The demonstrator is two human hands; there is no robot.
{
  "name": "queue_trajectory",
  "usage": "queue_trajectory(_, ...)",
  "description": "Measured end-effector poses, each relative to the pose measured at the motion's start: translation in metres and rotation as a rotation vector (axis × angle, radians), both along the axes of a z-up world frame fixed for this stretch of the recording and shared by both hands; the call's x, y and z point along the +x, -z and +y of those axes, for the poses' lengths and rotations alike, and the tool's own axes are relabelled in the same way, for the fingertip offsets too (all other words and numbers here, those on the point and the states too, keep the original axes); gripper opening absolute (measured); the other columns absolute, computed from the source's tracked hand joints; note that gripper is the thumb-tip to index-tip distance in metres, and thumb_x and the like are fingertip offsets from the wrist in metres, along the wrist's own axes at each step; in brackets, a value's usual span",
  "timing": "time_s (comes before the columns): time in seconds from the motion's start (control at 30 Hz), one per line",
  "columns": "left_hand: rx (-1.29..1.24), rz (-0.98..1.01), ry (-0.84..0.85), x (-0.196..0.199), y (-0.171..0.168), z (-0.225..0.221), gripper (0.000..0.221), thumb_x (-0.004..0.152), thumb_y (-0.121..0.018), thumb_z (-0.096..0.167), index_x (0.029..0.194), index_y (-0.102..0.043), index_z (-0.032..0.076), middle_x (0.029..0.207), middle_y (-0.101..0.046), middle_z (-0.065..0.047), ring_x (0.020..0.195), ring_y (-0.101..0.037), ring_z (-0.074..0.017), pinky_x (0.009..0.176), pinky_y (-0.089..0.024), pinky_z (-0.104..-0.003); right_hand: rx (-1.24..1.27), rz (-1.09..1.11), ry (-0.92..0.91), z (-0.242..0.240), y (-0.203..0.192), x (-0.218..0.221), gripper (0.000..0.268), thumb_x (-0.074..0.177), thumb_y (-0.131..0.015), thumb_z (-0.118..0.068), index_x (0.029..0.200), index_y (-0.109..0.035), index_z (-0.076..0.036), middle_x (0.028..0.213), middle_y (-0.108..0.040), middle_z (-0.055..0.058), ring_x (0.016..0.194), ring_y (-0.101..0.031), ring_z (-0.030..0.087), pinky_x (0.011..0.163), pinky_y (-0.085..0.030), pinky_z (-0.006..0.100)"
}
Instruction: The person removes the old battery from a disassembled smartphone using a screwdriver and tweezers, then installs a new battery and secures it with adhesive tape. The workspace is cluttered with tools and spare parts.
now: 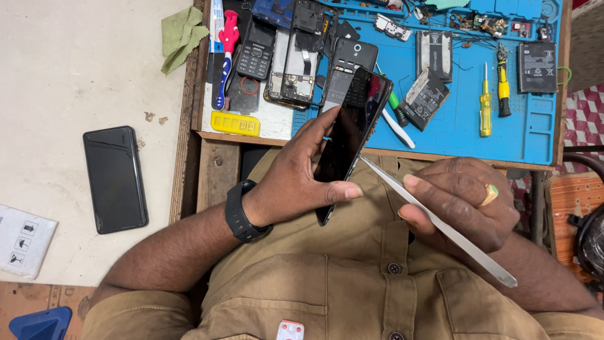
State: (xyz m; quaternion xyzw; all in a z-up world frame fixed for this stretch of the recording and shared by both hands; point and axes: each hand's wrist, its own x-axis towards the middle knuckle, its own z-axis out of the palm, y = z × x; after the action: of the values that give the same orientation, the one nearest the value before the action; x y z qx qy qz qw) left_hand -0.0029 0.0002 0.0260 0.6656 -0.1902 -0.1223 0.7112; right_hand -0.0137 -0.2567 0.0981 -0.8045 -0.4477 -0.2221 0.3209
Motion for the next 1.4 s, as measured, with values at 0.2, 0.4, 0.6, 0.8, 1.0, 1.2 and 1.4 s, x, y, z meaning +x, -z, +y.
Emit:
queue_trajectory(0.2,0.078,-0.08,-0.038,0.001,0.002,0.001,0.112,0.083,-0.087,0.046,0.165,-0.027,0.0,0.155,-0.048,-0.016,0.141,-0.054,-0.023,0.114,-0.053,-0.035,-0.016,-0.018,0.011,0.001,0.0,0.002,0.025,0.092,-0.08,-0.015,0.104,-0.069,0.004,0.084,-0.07,0.011,0.075,-0.072,0.023,0.065,-0.058,0.035)
queue_trajectory(0.4,0.223,-0.235,-0.102,0.002,0.004,0.002,0.113,0.083,-0.091,0.041,0.165,-0.025,-0.001,0.155,-0.048,-0.02,0.147,-0.05,-0.0305,0.123,-0.044,-0.043,-0.022,-0.047,0.058,0.006,-0.002,0.002,0.017,0.092,-0.081,-0.011,0.099,-0.072,0.002,0.079,-0.069,0.008,0.071,-0.07,0.02,0.064,-0.058,0.034)
queue_trajectory(0.6,0.34,-0.314,-0.207,0.003,-0.002,0.002,0.116,0.078,-0.094,0.037,0.162,-0.024,-0.001,0.15,-0.05,-0.022,0.142,-0.053,-0.0324,0.12,-0.045,-0.042,-0.068,-0.048,0.1,0.014,-0.008,0.001,0.017,0.089,-0.084,-0.01,0.098,-0.074,0.001,0.077,-0.068,0.008,0.068,-0.069,0.02,0.058,-0.053,0.033)
queue_trajectory(0.8,0.398,-0.297,-0.256,0.003,-0.004,0.001,0.115,0.077,-0.092,0.033,0.161,-0.021,-0.002,0.148,-0.047,-0.024,0.14,-0.051,-0.0345,0.118,-0.044,-0.042,-0.115,-0.037,0.042,0.017,-0.011,0.002,0.019,0.088,-0.086,-0.007,0.1,-0.072,-0.001,0.079,-0.068,0.007,0.07,-0.07,0.021,0.059,-0.054,0.034)
queue_trajectory(1.0,0.156,-0.299,-0.11,0.0,0.0,0.007,0.104,0.088,-0.088,0.024,0.164,-0.021,0.002,0.155,-0.046,-0.017,0.145,-0.051,-0.0286,0.127,-0.043,-0.04,-0.059,0.019,-0.031,0.012,-0.015,0.001,0.025,0.089,-0.08,-0.008,0.108,-0.067,0.002,0.084,-0.069,0.008,0.078,-0.072,0.023,0.065,-0.058,0.037)
queue_trajectory(1.2,-0.335,0.194,0.174,0.0,0.011,0.003,0.102,0.09,-0.08,0.017,0.17,-0.017,0.008,0.157,-0.039,-0.01,0.119,-0.054,-0.016,0.103,-0.055,-0.03,0.062,0.054,-0.032,-0.001,-0.002,-0.001,0.027,0.092,-0.077,-0.011,0.112,-0.065,0.002,0.086,-0.069,0.01,0.079,-0.072,0.025,0.067,-0.059,0.037)
queue_trajectory(1.4,-0.362,0.264,0.296,0.002,0.013,0.014,0.094,0.095,-0.071,0.031,0.172,-0.024,0.007,0.148,-0.051,-0.011,0.118,-0.059,-0.0128,0.1,-0.057,-0.031,0.164,0.093,-0.012,-0.003,0.006,-0.001,0.031,0.094,-0.078,-0.021,0.115,-0.065,-0.001,0.091,-0.071,0.012,0.083,-0.073,0.024,0.07,-0.06,0.035)
